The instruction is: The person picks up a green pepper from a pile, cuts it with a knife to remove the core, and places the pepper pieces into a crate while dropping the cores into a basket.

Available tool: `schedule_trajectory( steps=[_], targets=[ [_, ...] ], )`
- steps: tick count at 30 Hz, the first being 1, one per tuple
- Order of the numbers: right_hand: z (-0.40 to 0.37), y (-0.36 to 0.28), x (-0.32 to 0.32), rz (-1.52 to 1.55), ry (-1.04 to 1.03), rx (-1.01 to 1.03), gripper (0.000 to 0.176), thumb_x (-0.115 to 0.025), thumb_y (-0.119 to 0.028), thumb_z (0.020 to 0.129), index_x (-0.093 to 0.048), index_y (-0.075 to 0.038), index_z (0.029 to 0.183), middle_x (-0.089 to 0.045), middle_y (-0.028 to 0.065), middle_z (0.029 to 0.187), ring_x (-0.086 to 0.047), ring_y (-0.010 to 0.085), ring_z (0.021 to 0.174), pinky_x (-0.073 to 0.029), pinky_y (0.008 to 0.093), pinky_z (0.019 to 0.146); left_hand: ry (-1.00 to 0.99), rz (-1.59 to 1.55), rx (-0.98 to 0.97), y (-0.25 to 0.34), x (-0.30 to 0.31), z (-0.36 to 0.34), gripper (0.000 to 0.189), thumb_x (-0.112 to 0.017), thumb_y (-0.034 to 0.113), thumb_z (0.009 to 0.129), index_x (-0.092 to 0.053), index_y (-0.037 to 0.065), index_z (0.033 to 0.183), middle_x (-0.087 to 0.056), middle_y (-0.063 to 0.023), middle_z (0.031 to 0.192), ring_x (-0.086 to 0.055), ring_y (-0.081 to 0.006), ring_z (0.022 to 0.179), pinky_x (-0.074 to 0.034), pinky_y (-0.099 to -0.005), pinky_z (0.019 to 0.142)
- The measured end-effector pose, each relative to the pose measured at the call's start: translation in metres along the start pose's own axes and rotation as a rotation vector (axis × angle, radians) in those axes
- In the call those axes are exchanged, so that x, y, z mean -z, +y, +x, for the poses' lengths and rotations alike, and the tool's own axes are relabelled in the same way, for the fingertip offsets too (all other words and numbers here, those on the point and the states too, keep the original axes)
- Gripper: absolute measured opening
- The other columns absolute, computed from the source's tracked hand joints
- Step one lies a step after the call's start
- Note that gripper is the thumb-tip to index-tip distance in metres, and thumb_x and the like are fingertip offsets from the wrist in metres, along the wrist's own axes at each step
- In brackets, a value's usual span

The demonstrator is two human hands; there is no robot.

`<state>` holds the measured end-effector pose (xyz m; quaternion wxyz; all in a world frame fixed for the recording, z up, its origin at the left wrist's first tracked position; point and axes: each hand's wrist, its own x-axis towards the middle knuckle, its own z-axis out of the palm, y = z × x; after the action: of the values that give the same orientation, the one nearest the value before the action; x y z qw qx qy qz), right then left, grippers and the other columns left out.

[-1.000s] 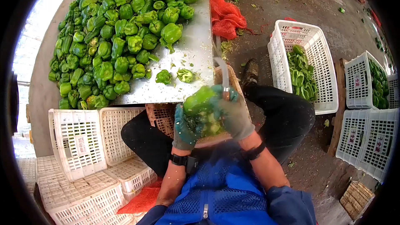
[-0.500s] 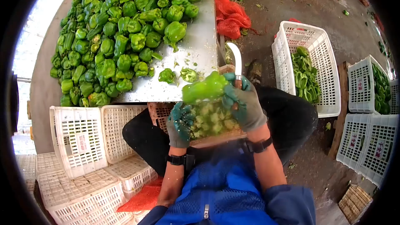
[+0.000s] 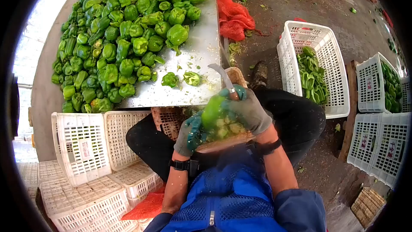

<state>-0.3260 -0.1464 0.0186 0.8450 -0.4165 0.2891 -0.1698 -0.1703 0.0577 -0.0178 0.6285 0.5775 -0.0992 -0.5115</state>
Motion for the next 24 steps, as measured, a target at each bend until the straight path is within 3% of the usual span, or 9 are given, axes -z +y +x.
schedule_trajectory(
  steps=[4, 8, 12, 14, 17, 19, 20, 22, 24],
  targets=[
    [-0.005, -0.007, 0.007, -0.108, -0.118, 0.070, 0.033, -0.080, -0.001, 0.087, -0.074, 0.001, 0.120, -0.071, 0.0014, 0.091, -0.061, 0.0074, 0.070, -0.051, 0.0252, 0.062, -0.153, 0.045, 0.114, -0.001, 0.007, -0.005, 0.043, -0.064, 0.019, 0.111, -0.061, -0.003, 0.148, -0.075, -0.0002, 0.107, -0.067, -0.0060, 0.082, -0.058, -0.0274, 0.074],
    [-0.010, -0.016, 0.018, -0.143, -0.218, 0.031, 0.035, -0.079, 0.000, 0.086, -0.075, 0.001, 0.120, -0.071, 0.0002, 0.093, -0.061, 0.0068, 0.072, -0.051, 0.0253, 0.063, -0.285, -0.089, 0.211, 0.005, 0.003, -0.010, 0.043, -0.073, 0.012, 0.103, -0.067, -0.003, 0.143, -0.075, 0.0012, 0.103, -0.066, -0.0063, 0.081, -0.056, -0.0276, 0.074],
    [-0.007, -0.013, 0.027, -0.215, -0.275, 0.095, 0.029, -0.082, -0.008, 0.091, -0.075, -0.001, 0.118, -0.072, -0.0020, 0.098, -0.064, 0.0072, 0.083, -0.053, 0.0245, 0.074, -0.178, 0.353, 0.091, 0.001, -0.008, -0.015, 0.029, -0.078, 0.011, 0.097, -0.077, -0.002, 0.123, -0.074, 0.0022, 0.098, -0.063, -0.0059, 0.080, -0.053, -0.0258, 0.073],
    [-0.012, -0.018, 0.022, -0.181, -0.216, 0.039, 0.033, -0.078, -0.003, 0.088, -0.075, 0.000, 0.121, -0.074, 0.0005, 0.099, -0.062, 0.0059, 0.073, -0.051, 0.0240, 0.063, -0.175, 0.422, 0.050, -0.004, -0.009, -0.016, 0.025, -0.079, 0.010, 0.096, -0.079, -0.001, 0.117, -0.073, 0.0020, 0.097, -0.063, -0.0058, 0.081, -0.052, -0.0252, 0.073],
    [-0.005, -0.003, 0.025, -0.087, -0.183, 0.116, 0.034, -0.078, -0.008, 0.092, -0.074, 0.000, 0.124, -0.076, 0.0025, 0.104, -0.061, 0.0049, 0.072, -0.050, 0.0225, 0.061, -0.172, 0.297, 0.020, -0.024, 0.002, -0.010, 0.034, -0.075, 0.004, 0.097, -0.076, -0.002, 0.130, -0.078, -0.0008, 0.105, -0.067, -0.0081, 0.088, -0.055, -0.0262, 0.078],
    [0.001, 0.006, 0.025, -0.073, -0.148, 0.099, 0.035, -0.078, -0.013, 0.095, -0.072, 0.000, 0.127, -0.078, 0.0057, 0.110, -0.060, 0.0047, 0.069, -0.049, 0.0221, 0.058, -0.316, -0.263, 0.094, -0.027, 0.008, 0.000, 0.033, -0.073, 0.005, 0.098, -0.072, 0.002, 0.131, -0.076, -0.0028, 0.103, -0.070, -0.0124, 0.081, -0.055, -0.0259, 0.066],
    [0.002, 0.011, 0.025, -0.017, -0.035, 0.089, 0.035, -0.077, -0.014, 0.096, -0.071, 0.000, 0.128, -0.079, 0.0071, 0.111, -0.060, 0.0050, 0.067, -0.048, 0.0222, 0.057, -0.316, -0.260, 0.095, -0.034, 0.010, -0.006, 0.033, -0.073, 0.005, 0.098, -0.072, 0.002, 0.131, -0.076, -0.0028, 0.103, -0.070, -0.0124, 0.081, -0.055, -0.0259, 0.066],
    [0.004, 0.023, 0.033, 0.073, 0.053, 0.091, 0.032, -0.074, -0.012, 0.100, -0.068, 0.000, 0.129, -0.080, 0.0101, 0.112, -0.061, 0.0058, 0.065, -0.048, 0.0224, 0.054, 0.056, -0.360, 0.028, 0.021, -0.049, -0.028, 0.036, -0.072, 0.005, 0.100, -0.069, 0.001, 0.136, -0.077, -0.0021, 0.105, -0.070, -0.0105, 0.083, -0.058, -0.0232, 0.073],
    [-0.001, 0.027, 0.038, 0.074, 0.065, 0.043, 0.032, -0.073, -0.012, 0.100, -0.068, 0.001, 0.129, -0.080, 0.0108, 0.111, -0.061, 0.0061, 0.065, -0.048, 0.0227, 0.053, 0.047, -0.246, -0.018, 0.018, -0.029, -0.013, 0.035, -0.071, 0.009, 0.103, -0.068, 0.001, 0.136, -0.076, -0.0035, 0.107, -0.070, -0.0113, 0.084, -0.060, -0.0236, 0.074]
  ],
)
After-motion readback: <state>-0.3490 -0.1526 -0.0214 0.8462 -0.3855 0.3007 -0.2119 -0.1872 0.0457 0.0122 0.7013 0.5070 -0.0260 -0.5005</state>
